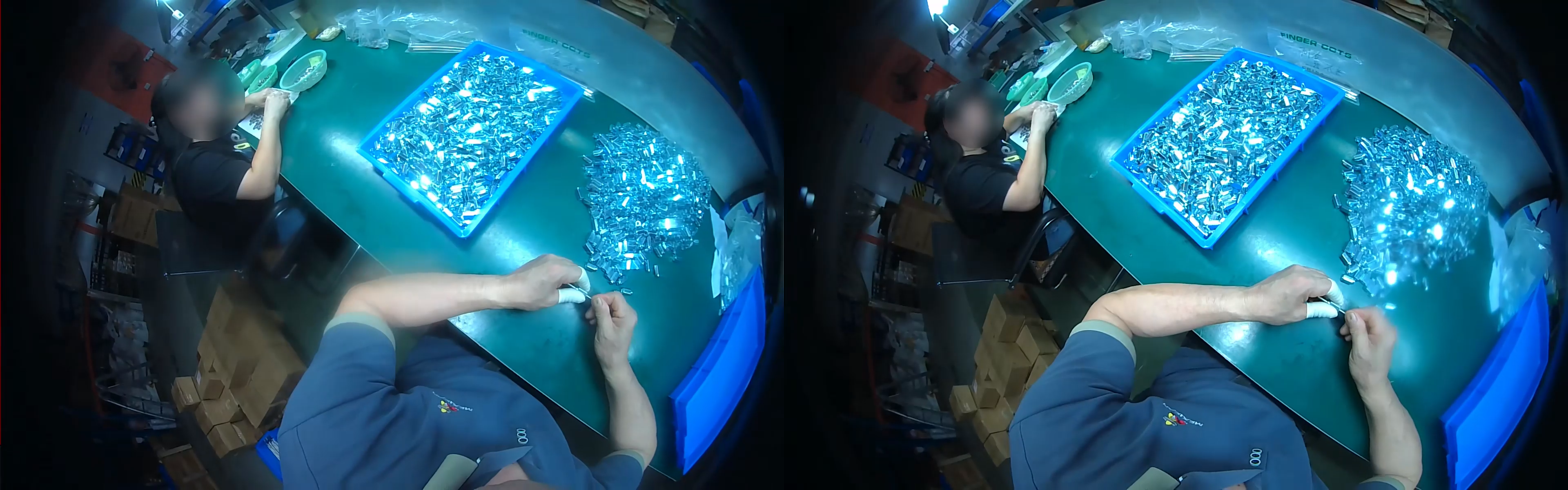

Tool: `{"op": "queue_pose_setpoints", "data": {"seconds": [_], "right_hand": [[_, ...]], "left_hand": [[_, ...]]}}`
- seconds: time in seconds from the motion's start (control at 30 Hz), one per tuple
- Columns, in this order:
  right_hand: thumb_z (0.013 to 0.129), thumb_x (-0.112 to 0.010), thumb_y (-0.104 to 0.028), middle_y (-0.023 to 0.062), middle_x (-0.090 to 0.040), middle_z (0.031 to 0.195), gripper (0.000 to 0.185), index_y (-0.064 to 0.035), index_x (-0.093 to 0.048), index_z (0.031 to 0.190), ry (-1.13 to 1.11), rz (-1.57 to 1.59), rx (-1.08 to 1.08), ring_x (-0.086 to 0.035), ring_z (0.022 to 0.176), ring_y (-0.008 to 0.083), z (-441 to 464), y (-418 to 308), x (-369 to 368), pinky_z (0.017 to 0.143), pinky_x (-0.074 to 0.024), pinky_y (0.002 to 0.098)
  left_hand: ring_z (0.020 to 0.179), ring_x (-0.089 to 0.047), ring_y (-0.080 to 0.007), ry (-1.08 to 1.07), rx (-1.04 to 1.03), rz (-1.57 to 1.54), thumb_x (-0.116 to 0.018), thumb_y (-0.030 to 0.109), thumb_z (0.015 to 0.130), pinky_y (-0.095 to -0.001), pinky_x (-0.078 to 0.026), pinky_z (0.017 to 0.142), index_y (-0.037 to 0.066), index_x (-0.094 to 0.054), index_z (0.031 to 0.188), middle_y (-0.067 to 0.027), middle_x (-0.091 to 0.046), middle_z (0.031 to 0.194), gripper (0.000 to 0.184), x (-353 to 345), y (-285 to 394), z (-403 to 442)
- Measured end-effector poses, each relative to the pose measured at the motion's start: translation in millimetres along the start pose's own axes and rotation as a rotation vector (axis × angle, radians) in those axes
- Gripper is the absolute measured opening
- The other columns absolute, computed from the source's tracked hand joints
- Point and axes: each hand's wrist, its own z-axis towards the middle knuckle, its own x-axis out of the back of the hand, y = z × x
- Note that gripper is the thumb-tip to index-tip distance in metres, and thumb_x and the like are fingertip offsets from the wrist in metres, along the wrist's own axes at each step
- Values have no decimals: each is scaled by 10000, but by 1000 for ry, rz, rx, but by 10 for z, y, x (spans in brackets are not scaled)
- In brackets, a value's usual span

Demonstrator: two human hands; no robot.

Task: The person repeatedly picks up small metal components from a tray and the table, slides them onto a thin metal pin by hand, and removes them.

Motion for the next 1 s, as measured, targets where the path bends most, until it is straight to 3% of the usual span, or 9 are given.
{"op": "queue_pose_setpoints", "data": {"seconds": [0.23, 0.43, 0.57, 0.63, 0.67, 0.73, 0.8, 0.87, 1.0], "right_hand": [[1068, -541, -236, 36, -600, 600, 394, -19, -645, 756, -40, -187, 25, -559, 535, 118, 13, -128, -11, 509, -416, 298], [1023, -630, -260, 45, -627, 633, 331, -18, -654, 797, 53, 11, -51, -583, 574, 121, -12, -129, 15, 539, -442, 312], [994, -669, -277, 58, -632, 642, 313, -23, -664, 810, 55, 37, 10, -588, 579, 134, -13, -62, 10, 546, -442, 333], [968, -702, -298, 69, -633, 652, 306, -28, -671, 827, 23, -12, 68, -583, 583, 146, -26, -52, 4, 556, -442, 344], [968, -702, -298, 69, -633, 652, 306, -28, -671, 827, 40, 3, 61, -583, 583, 146, -29, -35, 7, 556, -442, 344], [961, -712, -315, 75, -641, 667, 311, -33, -673, 836, 20, -4, 71, -588, 597, 158, -18, -31, 9, 570, -448, 345], [954, -735, -248, 56, -666, 727, 242, -17, -697, 891, -5, -19, 51, -597, 656, 105, -25, -60, 27, 598, -468, 298], [963, -707, -320, 81, -653, 684, 317, -30, -673, 842, 15, 26, 85, -607, 615, 171, -33, -68, 21, 590, -464, 348], [966, -702, -314, 83, -664, 698, 311, -26, -680, 853, 29, 33, 98, -621, 627, 176, -45, -91, 29, 600, -476, 348]], "left_hand": [[872, -695, -320, 82, -130, 71, -801, 151, 872, -414, -552, 762, 88, -734, 1031, -116, -725, 935, 183, 32, 45, -27], [833, -711, -261, 137, -133, 361, -809, 108, 862, -358, -558, 722, 57, -734, 1036, -114, -739, 951, 197, 307, 200, -24], [877, -711, -172, 361, -116, 559, -785, 63, 894, -304, -567, 791, 40, -741, 1088, -92, -755, 974, 199, 806, 227, -14], [918, -718, -189, 471, -101, 801, -769, 59, 907, -310, -570, 805, 22, -734, 1101, -112, -750, 996, 201, 1227, 179, -35], [972, -703, -310, 536, -81, 920, -766, 37, 867, -421, -551, 850, 36, -720, 1085, -138, -737, 1045, 222, 1376, 205, -19], [1042, -679, -336, 592, -138, 1182, -758, 44, 870, -436, -525, 916, 36, -712, 1140, -151, -729, 1103, 274, 1401, 343, 43], [1052, -664, -342, 416, -197, 995, -753, 75, 881, -445, -510, 937, 43, -700, 1191, -153, -714, 1134, 316, 1187, 299, 115], [1051, -676, -293, 194, -122, 750, -784, 59, 865, -396, -520, 935, 64, -709, 1230, -129, -717, 1136, 372, 774, 219, 217], [985, -658, -316, -22, -69, 770, -805, 51, 816, -400, -530, 861, 48, -715, 1173, -128, -691, 1045, 368, 160, 283, 425]]}}
